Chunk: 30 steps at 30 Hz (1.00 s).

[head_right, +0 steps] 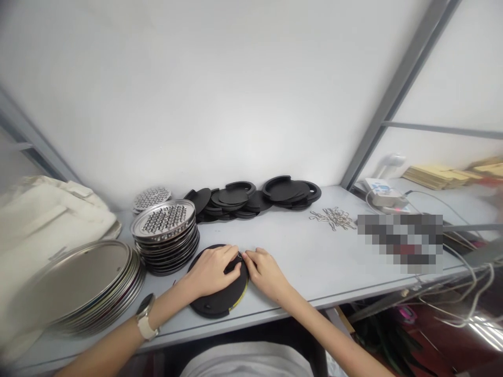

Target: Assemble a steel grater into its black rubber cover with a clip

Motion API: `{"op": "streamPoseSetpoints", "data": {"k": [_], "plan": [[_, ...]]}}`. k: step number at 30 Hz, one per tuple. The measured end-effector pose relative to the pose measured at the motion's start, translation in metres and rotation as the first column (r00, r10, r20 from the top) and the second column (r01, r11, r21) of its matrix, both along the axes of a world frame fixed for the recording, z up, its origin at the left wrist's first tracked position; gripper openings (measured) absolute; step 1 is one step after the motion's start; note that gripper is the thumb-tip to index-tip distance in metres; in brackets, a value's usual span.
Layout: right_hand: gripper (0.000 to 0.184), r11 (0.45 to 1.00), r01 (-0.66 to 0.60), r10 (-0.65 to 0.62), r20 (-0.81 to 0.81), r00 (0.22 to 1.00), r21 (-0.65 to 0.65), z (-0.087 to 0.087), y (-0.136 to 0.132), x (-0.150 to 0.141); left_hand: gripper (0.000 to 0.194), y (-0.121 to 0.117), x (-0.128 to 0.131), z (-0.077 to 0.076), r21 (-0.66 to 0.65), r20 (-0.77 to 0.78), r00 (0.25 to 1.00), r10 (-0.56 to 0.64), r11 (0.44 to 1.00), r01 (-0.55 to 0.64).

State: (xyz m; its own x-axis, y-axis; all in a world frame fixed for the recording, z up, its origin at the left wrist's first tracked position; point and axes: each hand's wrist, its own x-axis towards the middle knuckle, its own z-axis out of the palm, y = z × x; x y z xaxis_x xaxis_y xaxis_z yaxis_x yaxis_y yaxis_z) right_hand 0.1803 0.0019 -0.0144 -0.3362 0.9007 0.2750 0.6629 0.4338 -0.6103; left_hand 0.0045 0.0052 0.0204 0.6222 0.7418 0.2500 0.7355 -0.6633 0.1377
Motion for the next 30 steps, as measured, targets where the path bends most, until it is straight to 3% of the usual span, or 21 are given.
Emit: {"op": "streamPoseSetpoints", "data": {"k": [13, 30], "plan": [[0.036, 0.999, -0.034, 0.032, 0.062, 0.998, 0.028, -0.0036, -0.0027, 0.0033, 0.023, -0.0012, -0.0014, 0.0036, -0.017, 0.006, 0.999, -0.047, 0.999, 0.047], [0.032, 0.997, -0.037, 0.027, 0.139, 0.99, 0.07, -0.0041, -0.0058, 0.0031, 0.021, -0.0007, -0.0016, 0.0021, -0.036, 0.019, 0.999, -0.046, 0.998, 0.047]]}}
